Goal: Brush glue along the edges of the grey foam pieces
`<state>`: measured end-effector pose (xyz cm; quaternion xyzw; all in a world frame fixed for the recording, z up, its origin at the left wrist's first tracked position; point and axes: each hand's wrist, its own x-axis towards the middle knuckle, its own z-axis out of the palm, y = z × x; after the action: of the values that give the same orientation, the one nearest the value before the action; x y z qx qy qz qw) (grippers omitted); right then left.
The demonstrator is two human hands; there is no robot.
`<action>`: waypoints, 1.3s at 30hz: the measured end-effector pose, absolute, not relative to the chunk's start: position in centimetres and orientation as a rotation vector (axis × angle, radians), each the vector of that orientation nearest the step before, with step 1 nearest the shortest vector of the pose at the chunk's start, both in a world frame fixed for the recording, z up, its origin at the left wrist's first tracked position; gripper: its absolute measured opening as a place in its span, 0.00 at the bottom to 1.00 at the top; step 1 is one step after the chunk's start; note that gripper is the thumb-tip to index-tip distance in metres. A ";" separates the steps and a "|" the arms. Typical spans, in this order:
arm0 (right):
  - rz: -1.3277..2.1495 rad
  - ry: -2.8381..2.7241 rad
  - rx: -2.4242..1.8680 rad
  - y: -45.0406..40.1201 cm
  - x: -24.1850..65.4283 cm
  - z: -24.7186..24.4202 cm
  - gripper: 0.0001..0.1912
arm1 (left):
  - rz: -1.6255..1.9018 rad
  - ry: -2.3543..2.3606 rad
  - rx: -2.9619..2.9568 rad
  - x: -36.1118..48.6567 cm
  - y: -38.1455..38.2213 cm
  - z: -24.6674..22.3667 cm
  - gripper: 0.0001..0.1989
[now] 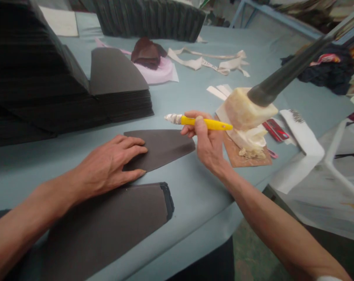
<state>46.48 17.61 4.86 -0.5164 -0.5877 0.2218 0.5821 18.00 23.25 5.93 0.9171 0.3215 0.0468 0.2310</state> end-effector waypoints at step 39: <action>1.217 -1.125 -1.113 22.2 44.0 5.5 0.27 | 0.151 0.969 2.607 18.1 20.3 7.8 0.26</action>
<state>44.04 22.17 5.51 -0.4688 -0.4735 0.5124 0.5418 18.08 20.26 7.82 0.9212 0.3425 0.0532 0.1769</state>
